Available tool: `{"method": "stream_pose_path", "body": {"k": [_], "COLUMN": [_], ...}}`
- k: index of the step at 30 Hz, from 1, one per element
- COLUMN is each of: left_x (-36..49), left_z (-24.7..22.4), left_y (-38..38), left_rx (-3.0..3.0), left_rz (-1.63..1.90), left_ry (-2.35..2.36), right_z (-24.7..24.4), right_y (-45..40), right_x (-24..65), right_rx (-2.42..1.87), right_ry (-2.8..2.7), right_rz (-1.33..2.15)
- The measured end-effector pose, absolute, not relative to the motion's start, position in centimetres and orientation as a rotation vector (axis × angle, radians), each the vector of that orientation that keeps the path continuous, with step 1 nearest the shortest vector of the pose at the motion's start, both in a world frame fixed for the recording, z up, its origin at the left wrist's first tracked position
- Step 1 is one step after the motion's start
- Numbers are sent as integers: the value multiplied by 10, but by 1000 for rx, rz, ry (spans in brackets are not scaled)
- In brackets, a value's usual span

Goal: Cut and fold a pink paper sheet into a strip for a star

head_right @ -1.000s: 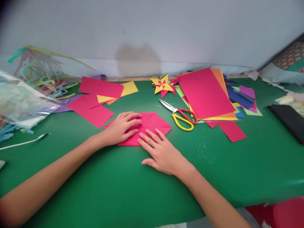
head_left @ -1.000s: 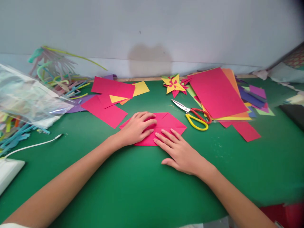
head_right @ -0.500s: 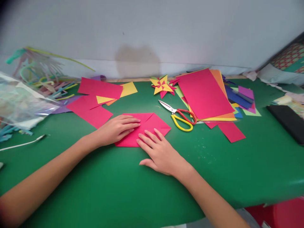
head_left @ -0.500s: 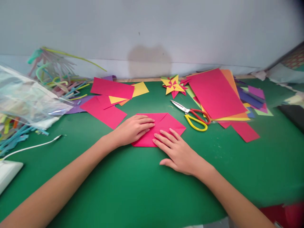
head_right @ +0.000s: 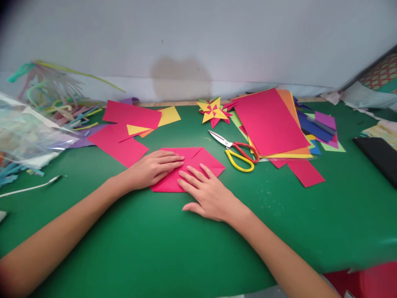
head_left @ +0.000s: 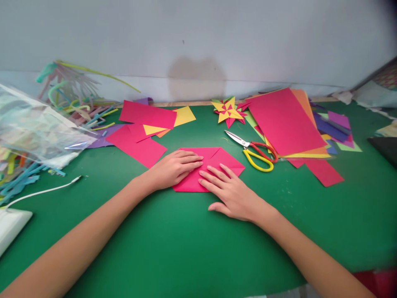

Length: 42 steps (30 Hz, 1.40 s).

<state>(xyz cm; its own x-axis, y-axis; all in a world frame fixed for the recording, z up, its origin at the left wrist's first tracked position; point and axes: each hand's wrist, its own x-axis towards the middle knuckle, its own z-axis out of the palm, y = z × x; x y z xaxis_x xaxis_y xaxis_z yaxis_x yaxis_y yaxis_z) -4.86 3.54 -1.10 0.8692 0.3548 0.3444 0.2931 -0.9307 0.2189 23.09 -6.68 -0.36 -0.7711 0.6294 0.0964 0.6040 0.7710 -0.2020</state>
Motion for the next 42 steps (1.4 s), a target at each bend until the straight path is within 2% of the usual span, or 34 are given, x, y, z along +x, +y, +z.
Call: {"method": "stream_pose_path", "body": {"k": [42], "left_x": [-52], "left_z": [-12], "left_y": [35], "left_rx": [2929], "left_rz": [629], "left_ry": [439], "right_z": [-4], "right_y": [-68], "right_x": [231], "right_rx": [-1007], "right_ry": [-2804], "right_rz": [174]}}
